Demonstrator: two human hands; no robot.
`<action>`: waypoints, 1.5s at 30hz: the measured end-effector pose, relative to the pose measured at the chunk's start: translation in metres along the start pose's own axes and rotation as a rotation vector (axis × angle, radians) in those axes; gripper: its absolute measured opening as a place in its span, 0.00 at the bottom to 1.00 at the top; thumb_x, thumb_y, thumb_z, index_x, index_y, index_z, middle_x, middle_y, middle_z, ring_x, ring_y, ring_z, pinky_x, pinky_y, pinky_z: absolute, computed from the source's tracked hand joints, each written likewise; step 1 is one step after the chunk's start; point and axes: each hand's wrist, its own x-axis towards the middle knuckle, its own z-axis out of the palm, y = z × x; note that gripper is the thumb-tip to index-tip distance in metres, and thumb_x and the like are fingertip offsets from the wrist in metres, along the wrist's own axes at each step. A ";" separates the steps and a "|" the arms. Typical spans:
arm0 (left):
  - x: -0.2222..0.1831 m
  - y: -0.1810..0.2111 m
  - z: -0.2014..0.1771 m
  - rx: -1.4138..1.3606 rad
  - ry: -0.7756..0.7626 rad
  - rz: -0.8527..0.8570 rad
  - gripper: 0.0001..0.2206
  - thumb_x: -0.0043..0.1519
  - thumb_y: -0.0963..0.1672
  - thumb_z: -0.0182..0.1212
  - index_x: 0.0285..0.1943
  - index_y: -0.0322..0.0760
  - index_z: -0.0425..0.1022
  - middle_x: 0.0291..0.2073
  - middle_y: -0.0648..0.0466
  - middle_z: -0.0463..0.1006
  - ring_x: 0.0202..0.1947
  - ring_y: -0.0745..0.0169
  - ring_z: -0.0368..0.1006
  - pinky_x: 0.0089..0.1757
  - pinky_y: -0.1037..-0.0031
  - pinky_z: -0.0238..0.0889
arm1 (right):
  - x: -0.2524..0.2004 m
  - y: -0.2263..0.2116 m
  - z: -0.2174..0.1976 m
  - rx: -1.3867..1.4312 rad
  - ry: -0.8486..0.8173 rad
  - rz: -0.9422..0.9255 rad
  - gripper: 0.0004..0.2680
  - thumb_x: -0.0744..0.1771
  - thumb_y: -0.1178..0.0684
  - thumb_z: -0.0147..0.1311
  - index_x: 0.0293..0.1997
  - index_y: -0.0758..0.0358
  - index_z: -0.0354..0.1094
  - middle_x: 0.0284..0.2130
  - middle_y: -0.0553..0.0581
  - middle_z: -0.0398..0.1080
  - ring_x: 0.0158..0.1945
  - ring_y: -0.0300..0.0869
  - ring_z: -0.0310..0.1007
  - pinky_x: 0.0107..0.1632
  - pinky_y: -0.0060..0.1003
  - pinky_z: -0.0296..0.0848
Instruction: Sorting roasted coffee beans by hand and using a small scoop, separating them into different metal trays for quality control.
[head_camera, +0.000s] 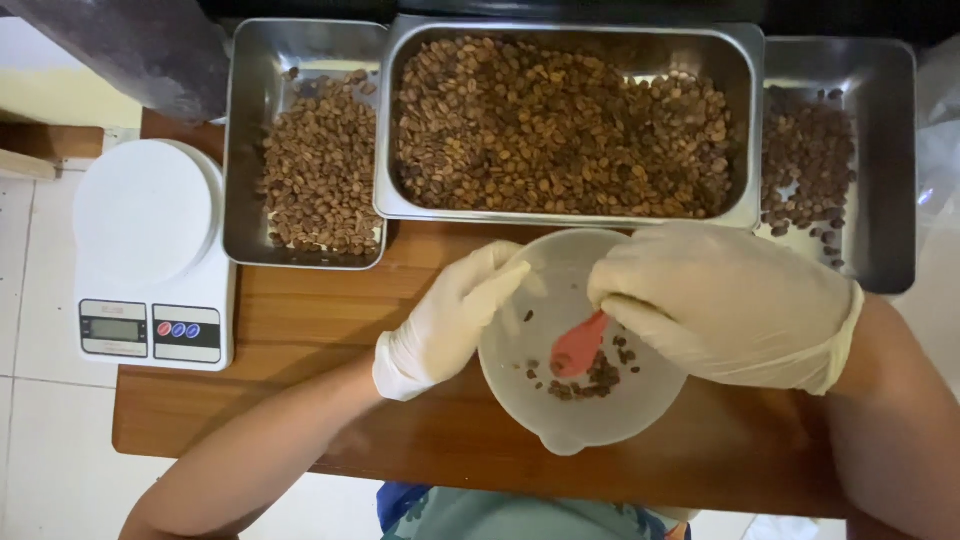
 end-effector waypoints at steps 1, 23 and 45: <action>0.001 -0.001 -0.001 0.017 0.002 0.024 0.15 0.67 0.51 0.46 0.39 0.42 0.76 0.29 0.60 0.77 0.28 0.69 0.71 0.37 0.76 0.66 | 0.003 -0.007 -0.012 0.052 -0.014 0.070 0.11 0.70 0.46 0.40 0.33 0.43 0.72 0.26 0.41 0.75 0.32 0.38 0.73 0.43 0.40 0.69; -0.009 0.007 -0.003 -0.068 -0.008 -0.044 0.16 0.63 0.54 0.47 0.35 0.42 0.73 0.34 0.57 0.80 0.22 0.66 0.74 0.37 0.76 0.67 | 0.002 -0.052 -0.028 -0.830 0.799 0.241 0.11 0.75 0.49 0.55 0.34 0.41 0.63 0.27 0.43 0.65 0.34 0.41 0.69 0.40 0.36 0.66; -0.004 -0.003 0.004 -0.037 0.011 0.031 0.14 0.66 0.49 0.48 0.38 0.42 0.77 0.34 0.62 0.77 0.34 0.71 0.70 0.40 0.79 0.63 | -0.021 0.007 0.065 -0.372 0.477 -0.171 0.10 0.66 0.60 0.59 0.24 0.51 0.67 0.12 0.46 0.67 0.15 0.45 0.67 0.23 0.46 0.68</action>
